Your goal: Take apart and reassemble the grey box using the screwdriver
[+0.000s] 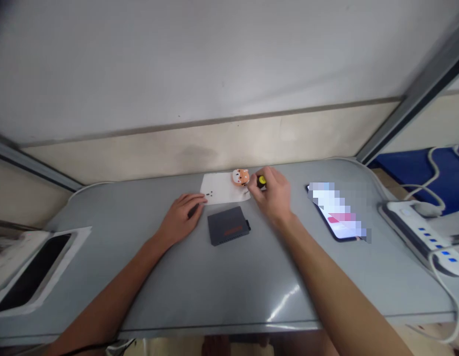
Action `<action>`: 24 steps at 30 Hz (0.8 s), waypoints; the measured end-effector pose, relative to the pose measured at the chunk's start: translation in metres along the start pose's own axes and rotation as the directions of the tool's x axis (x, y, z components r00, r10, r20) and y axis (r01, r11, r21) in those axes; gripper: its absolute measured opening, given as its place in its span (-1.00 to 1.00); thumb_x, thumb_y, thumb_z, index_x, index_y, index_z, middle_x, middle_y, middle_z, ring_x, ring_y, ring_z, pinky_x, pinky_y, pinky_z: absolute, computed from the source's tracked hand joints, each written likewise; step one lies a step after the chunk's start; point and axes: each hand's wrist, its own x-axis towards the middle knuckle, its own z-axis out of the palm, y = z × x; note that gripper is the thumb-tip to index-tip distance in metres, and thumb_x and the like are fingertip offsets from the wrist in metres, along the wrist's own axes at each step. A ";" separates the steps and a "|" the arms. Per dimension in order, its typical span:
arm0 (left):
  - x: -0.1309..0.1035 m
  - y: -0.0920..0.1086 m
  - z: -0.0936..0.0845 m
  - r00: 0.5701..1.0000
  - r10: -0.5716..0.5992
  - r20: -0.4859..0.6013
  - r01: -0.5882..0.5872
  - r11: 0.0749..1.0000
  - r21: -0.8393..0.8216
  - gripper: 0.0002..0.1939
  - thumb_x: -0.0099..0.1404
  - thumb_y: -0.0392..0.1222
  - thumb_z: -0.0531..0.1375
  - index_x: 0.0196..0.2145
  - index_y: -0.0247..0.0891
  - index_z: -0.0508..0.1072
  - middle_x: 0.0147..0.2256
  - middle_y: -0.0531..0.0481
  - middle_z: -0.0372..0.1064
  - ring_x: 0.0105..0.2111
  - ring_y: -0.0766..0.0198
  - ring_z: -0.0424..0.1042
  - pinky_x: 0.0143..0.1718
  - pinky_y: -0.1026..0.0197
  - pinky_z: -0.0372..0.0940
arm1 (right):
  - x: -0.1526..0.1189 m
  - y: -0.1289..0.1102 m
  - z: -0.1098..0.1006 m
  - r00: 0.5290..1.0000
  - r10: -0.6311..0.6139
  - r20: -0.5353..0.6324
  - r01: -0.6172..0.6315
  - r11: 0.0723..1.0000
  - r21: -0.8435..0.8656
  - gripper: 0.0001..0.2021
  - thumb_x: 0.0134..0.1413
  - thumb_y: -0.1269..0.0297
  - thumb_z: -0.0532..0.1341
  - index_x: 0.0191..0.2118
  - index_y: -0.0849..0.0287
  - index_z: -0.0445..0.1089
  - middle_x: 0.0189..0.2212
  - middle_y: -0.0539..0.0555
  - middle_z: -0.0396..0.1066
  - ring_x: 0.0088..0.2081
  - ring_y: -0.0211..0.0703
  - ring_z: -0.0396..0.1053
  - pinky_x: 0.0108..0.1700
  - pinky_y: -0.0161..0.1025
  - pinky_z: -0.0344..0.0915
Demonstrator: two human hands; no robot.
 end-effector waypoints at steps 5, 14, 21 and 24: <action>-0.001 0.004 0.001 1.000 0.008 0.005 -0.008 1.000 0.009 -0.70 0.50 -0.24 0.03 0.00 -0.19 0.54 0.07 -0.12 0.52 0.11 0.08 0.42 0.18 -0.11 0.29 | 0.001 0.003 0.000 1.000 0.014 -0.022 -0.015 0.999 -0.041 -0.83 0.23 0.27 0.17 -0.41 0.07 0.26 -0.53 -0.01 0.34 -0.47 -0.17 0.25 -0.35 -0.19 0.17; -0.006 0.001 0.002 1.000 0.021 0.016 -0.021 1.000 0.009 -0.67 0.50 -0.29 0.01 0.04 -0.19 0.54 0.12 -0.10 0.49 0.13 0.10 0.39 0.20 -0.09 0.28 | 0.000 0.006 -0.002 0.999 0.002 -0.041 -0.005 0.996 -0.086 -0.84 0.21 0.31 0.17 -0.42 0.08 0.26 -0.54 0.00 0.36 -0.48 -0.18 0.27 -0.36 -0.20 0.15; -0.007 -0.002 0.002 0.999 0.042 0.012 -0.042 0.999 -0.027 -0.67 0.49 -0.32 0.03 0.03 -0.20 0.53 0.11 -0.11 0.48 0.14 0.11 0.38 0.21 -0.09 0.28 | -0.003 -0.002 -0.003 0.996 -0.059 -0.063 0.056 0.997 -0.048 -0.83 0.22 0.32 0.16 -0.42 0.07 0.25 -0.53 0.01 0.34 -0.46 -0.16 0.25 -0.35 -0.20 0.18; -0.007 -0.003 0.003 0.999 0.047 0.009 -0.047 0.998 -0.038 -0.68 0.48 -0.32 0.03 0.02 -0.22 0.54 0.11 -0.12 0.49 0.12 0.10 0.39 0.20 -0.10 0.29 | -0.004 0.000 0.000 0.997 -0.077 0.014 0.077 0.997 -0.028 -0.85 0.26 0.29 0.16 -0.38 0.07 0.28 -0.48 0.03 0.37 -0.42 -0.15 0.28 -0.32 -0.19 0.20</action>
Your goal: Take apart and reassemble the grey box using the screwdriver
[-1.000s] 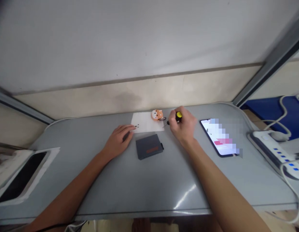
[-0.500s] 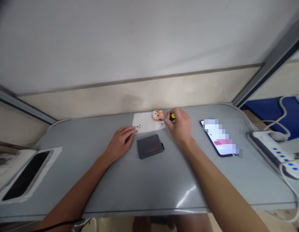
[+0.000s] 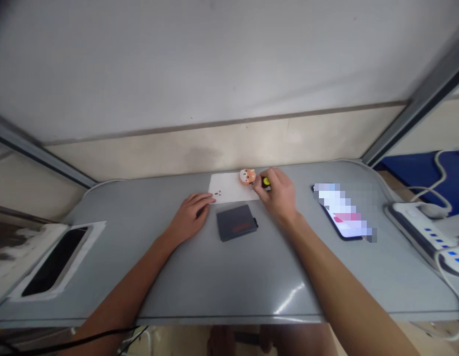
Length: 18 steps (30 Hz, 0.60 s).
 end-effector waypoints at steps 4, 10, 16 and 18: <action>0.000 0.002 -0.002 1.000 0.002 -0.017 -0.002 1.000 -0.001 -0.68 0.49 -0.31 0.03 0.00 -0.20 0.55 0.09 -0.14 0.49 0.11 0.10 0.39 0.18 -0.11 0.30 | 0.001 0.004 0.002 0.999 0.026 0.044 -0.025 1.000 -0.019 -0.85 0.28 0.25 0.16 -0.36 0.07 0.30 -0.46 0.04 0.40 -0.40 -0.13 0.30 -0.30 -0.17 0.19; -0.005 0.036 -0.012 0.993 0.099 -0.059 -0.105 0.989 -0.103 -0.75 0.49 -0.16 0.11 0.03 -0.15 0.51 0.06 -0.13 0.45 0.11 0.10 0.40 0.22 -0.09 0.27 | 0.003 0.004 -0.002 0.988 0.151 0.019 -0.152 0.987 0.043 -0.83 0.28 0.21 0.15 -0.37 0.09 0.31 -0.50 0.02 0.41 -0.46 -0.16 0.30 -0.36 -0.20 0.18; -0.012 0.055 -0.009 0.953 0.259 0.156 -0.220 0.948 -0.228 -0.59 0.33 -0.06 0.33 0.11 -0.09 0.47 0.19 -0.20 0.31 0.21 -0.03 0.32 0.26 -0.13 0.29 | 0.010 -0.004 -0.019 0.961 0.268 -0.073 -0.254 0.953 0.163 -0.78 0.20 0.26 0.15 -0.48 0.11 0.28 -0.65 -0.08 0.23 -0.58 -0.26 0.17 -0.48 -0.27 0.08; -0.013 0.053 -0.007 0.965 0.214 0.153 -0.172 0.953 -0.250 -0.60 0.33 -0.11 0.32 0.11 -0.07 0.46 0.22 -0.19 0.28 0.24 -0.04 0.30 0.28 -0.13 0.28 | 0.011 -0.010 -0.023 0.972 0.234 0.038 -0.237 0.957 0.166 -0.77 0.16 0.30 0.16 -0.52 0.11 0.26 -0.69 -0.10 0.18 -0.61 -0.28 0.12 -0.50 -0.27 0.06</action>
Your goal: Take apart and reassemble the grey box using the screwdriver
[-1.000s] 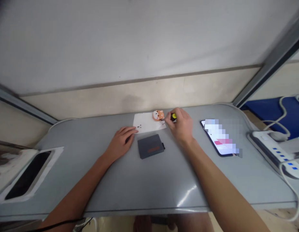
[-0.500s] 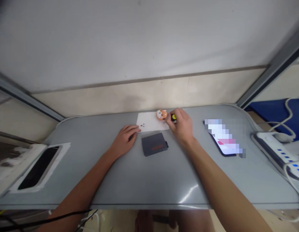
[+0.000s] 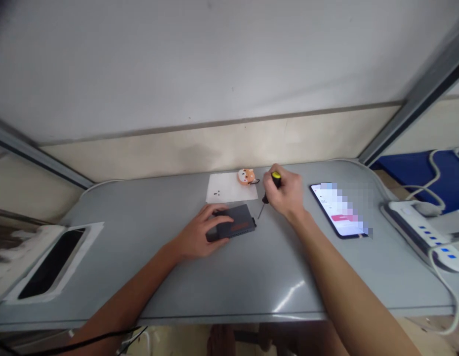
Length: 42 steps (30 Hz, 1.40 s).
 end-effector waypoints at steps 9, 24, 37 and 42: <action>0.000 -0.007 0.003 0.999 0.020 -0.044 -0.023 0.999 -0.049 -0.60 0.35 -0.07 0.33 0.12 -0.08 0.47 0.23 -0.15 0.32 0.24 0.02 0.31 0.31 -0.11 0.25 | -0.014 -0.015 0.008 1.000 0.006 0.020 -0.007 0.997 0.078 -0.73 0.19 0.25 0.17 -0.53 0.09 0.23 -0.71 -0.09 0.18 -0.64 -0.26 0.16 -0.54 -0.25 0.08; 0.003 -0.011 0.007 0.997 -0.075 -0.008 0.073 0.986 -0.153 -0.14 0.14 -0.01 0.50 0.33 -0.02 0.28 0.27 -0.20 0.23 0.31 -0.09 0.19 0.40 -0.23 0.13 | -0.036 -0.046 0.025 0.937 -0.307 0.168 0.285 0.948 0.138 -0.75 0.21 0.33 0.14 -0.51 0.10 0.21 -0.64 -0.07 0.24 -0.59 -0.29 0.17 -0.49 -0.29 0.12; 0.003 -0.004 -0.001 0.999 -0.042 0.018 0.044 0.996 -0.078 -0.53 0.43 -0.27 0.16 0.26 -0.08 0.30 0.16 -0.14 0.32 0.22 0.03 0.24 0.32 -0.15 0.22 | -0.007 -0.020 0.003 0.998 -0.023 0.051 0.019 0.998 0.067 -0.75 0.14 0.32 0.16 -0.56 0.13 0.28 -0.65 -0.06 0.23 -0.58 -0.29 0.16 -0.51 -0.30 0.10; 0.002 -0.006 0.005 1.000 -0.022 0.005 0.022 1.000 0.005 -0.61 0.46 -0.22 0.14 0.21 -0.14 0.37 0.22 -0.20 0.25 0.29 0.00 0.20 0.35 -0.16 0.18 | -0.009 -0.021 0.003 0.997 -0.063 -0.040 0.066 0.995 0.074 -0.75 0.17 0.33 0.16 -0.54 0.12 0.28 -0.64 -0.06 0.25 -0.58 -0.29 0.19 -0.50 -0.30 0.10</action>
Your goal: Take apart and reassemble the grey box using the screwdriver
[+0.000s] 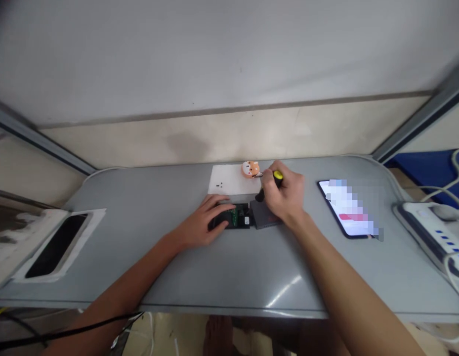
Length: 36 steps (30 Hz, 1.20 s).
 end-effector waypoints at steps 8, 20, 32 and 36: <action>0.000 0.000 0.002 1.000 -0.015 0.003 0.015 0.997 0.081 -0.59 0.43 -0.19 0.17 0.22 -0.12 0.36 0.27 -0.17 0.23 0.31 -0.03 0.18 0.37 -0.19 0.15 | -0.020 -0.018 0.016 0.970 -0.176 0.170 0.159 0.981 0.109 -0.74 0.27 0.33 0.13 -0.49 0.12 0.22 -0.63 -0.08 0.23 -0.58 -0.32 0.16 -0.48 -0.31 0.12; 0.001 0.002 -0.002 0.998 0.012 -0.060 -0.008 0.997 0.072 -0.75 0.38 -0.09 0.27 -0.03 -0.18 0.46 0.20 -0.21 0.29 0.23 -0.03 0.25 0.29 -0.16 0.24 | -0.025 -0.025 0.018 0.955 -0.274 0.110 0.260 0.957 0.127 -0.75 0.26 0.38 0.13 -0.48 0.12 0.20 -0.63 -0.08 0.24 -0.59 -0.33 0.15 -0.48 -0.30 0.11; 0.015 -0.005 -0.015 0.944 0.055 -0.326 -0.005 0.988 0.152 -0.89 0.47 -0.20 0.23 -0.21 -0.16 0.58 -0.03 -0.09 0.45 0.01 0.13 0.34 0.13 0.00 0.29 | -0.008 -0.007 0.020 0.958 0.114 -0.265 -0.061 0.978 0.200 -0.71 0.31 0.25 0.09 -0.48 0.12 0.31 -0.56 -0.03 0.29 -0.51 -0.25 0.25 -0.45 -0.27 0.19; 0.053 -0.019 -0.019 0.985 0.031 -0.172 0.007 0.977 0.214 -0.86 0.46 -0.15 0.23 -0.18 -0.16 0.62 -0.10 -0.06 0.50 -0.03 0.10 0.34 0.09 0.00 0.29 | 0.003 0.000 0.015 0.911 0.192 -0.365 -0.142 0.977 0.161 -0.71 0.30 0.26 0.11 -0.49 0.11 0.33 -0.57 -0.02 0.27 -0.52 -0.24 0.24 -0.47 -0.26 0.16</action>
